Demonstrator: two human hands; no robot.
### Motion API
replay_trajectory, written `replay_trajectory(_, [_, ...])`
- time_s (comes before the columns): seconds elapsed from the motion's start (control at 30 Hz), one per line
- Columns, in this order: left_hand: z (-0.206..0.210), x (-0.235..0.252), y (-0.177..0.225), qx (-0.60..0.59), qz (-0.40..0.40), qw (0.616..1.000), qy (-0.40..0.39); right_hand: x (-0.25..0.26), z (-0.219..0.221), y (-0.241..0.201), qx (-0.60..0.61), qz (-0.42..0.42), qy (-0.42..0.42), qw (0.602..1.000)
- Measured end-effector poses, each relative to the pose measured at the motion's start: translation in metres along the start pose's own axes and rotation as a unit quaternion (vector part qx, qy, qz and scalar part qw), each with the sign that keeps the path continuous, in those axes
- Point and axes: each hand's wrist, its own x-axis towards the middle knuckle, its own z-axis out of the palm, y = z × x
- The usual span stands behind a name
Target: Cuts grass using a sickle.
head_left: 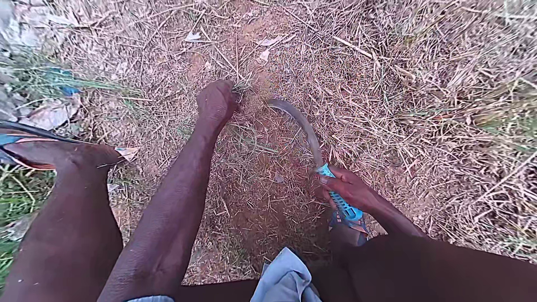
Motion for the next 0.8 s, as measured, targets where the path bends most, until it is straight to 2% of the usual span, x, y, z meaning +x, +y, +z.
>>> replay_trajectory(0.07, [0.01,-0.019,-0.011,-0.041,0.015,0.999,0.001,-0.045,-0.027,0.026,-0.01,-0.045,0.017,0.999])
replay_trajectory(0.17, [0.034,-0.049,-0.03,-0.11,-0.02,0.994,0.001,-0.079,-0.045,0.043,0.068,-0.101,0.085,0.989])
replay_trajectory(0.33, [0.061,-0.077,-0.094,-0.193,-0.163,0.967,0.045,-0.065,-0.038,0.038,0.066,-0.158,0.126,0.977])
replay_trajectory(0.43, [0.051,-0.073,-0.114,-0.212,-0.185,0.957,0.065,-0.046,-0.028,0.032,0.07,-0.173,0.121,0.975])
replay_trajectory(0.6, [0.027,-0.035,-0.083,-0.196,-0.125,0.969,0.086,-0.027,-0.021,0.02,0.037,-0.163,0.111,0.98])
replay_trajectory(0.8, [0.025,0.031,-0.034,-0.156,-0.029,0.982,0.104,-0.016,-0.018,0.012,0.042,-0.145,0.107,0.983])
